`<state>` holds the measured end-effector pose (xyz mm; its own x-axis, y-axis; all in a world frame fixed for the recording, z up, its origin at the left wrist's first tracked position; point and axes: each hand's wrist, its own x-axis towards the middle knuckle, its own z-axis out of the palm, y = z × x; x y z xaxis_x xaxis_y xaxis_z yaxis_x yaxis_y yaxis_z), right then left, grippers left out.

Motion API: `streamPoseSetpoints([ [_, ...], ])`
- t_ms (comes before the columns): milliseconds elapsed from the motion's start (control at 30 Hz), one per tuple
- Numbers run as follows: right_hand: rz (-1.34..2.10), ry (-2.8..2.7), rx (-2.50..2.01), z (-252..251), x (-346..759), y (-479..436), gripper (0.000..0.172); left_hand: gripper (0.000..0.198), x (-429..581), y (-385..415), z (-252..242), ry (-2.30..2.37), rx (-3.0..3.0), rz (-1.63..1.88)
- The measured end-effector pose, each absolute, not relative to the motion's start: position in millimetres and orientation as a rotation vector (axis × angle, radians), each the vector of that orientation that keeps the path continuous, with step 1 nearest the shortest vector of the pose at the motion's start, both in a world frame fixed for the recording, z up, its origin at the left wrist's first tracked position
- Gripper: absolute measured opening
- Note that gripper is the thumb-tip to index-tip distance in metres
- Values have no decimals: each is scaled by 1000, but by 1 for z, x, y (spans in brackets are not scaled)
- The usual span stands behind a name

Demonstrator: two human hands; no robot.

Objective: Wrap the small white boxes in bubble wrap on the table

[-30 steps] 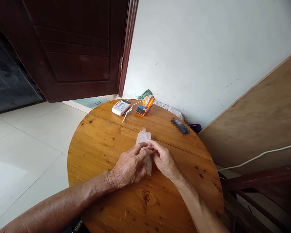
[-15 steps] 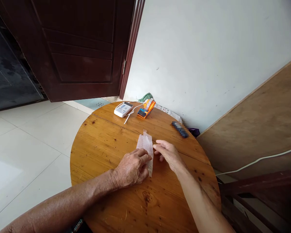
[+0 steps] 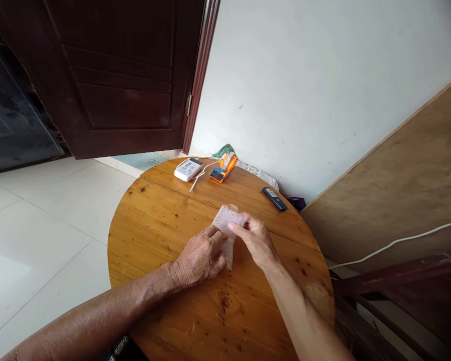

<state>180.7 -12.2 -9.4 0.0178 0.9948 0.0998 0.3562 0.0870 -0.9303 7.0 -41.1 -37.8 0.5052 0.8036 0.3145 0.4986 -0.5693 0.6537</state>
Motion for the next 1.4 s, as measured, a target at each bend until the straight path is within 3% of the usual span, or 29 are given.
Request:
streamPoseSetpoints([
  [200,753,-1655,-1392,-1,172,-56,11,36,4,-43,-43,1268,2288,1087],
  [400,538,-1747,-1291,-13,167,-77,10,63,1,-39,-49,1197,2258,1213],
  [567,373,-1887,-1191,-26,173,-91,16,24,-9,-32,-43,933,2327,1000],
  [633,312,-1956,-1173,-31,176,-97,17,18,-16,-30,-39,791,2333,942],
  [767,161,-2050,-1148,-44,178,-100,40,40,-25,-28,-38,611,2373,865],
  [900,32,-2029,-1139,-49,175,-92,41,45,-21,-27,-45,677,2362,868],
  [1033,203,-1958,-1162,-37,176,-82,33,39,-17,-28,-42,807,2199,872],
  [1167,667,-1799,-1361,-27,177,-67,19,23,-18,-30,-31,1066,2015,786],
  [1267,817,-1672,-1446,-27,174,-52,29,35,-20,-28,-27,1088,1896,722],
  [1400,770,-1705,-1471,-25,171,-34,29,46,-18,-24,-31,923,1675,754],
])
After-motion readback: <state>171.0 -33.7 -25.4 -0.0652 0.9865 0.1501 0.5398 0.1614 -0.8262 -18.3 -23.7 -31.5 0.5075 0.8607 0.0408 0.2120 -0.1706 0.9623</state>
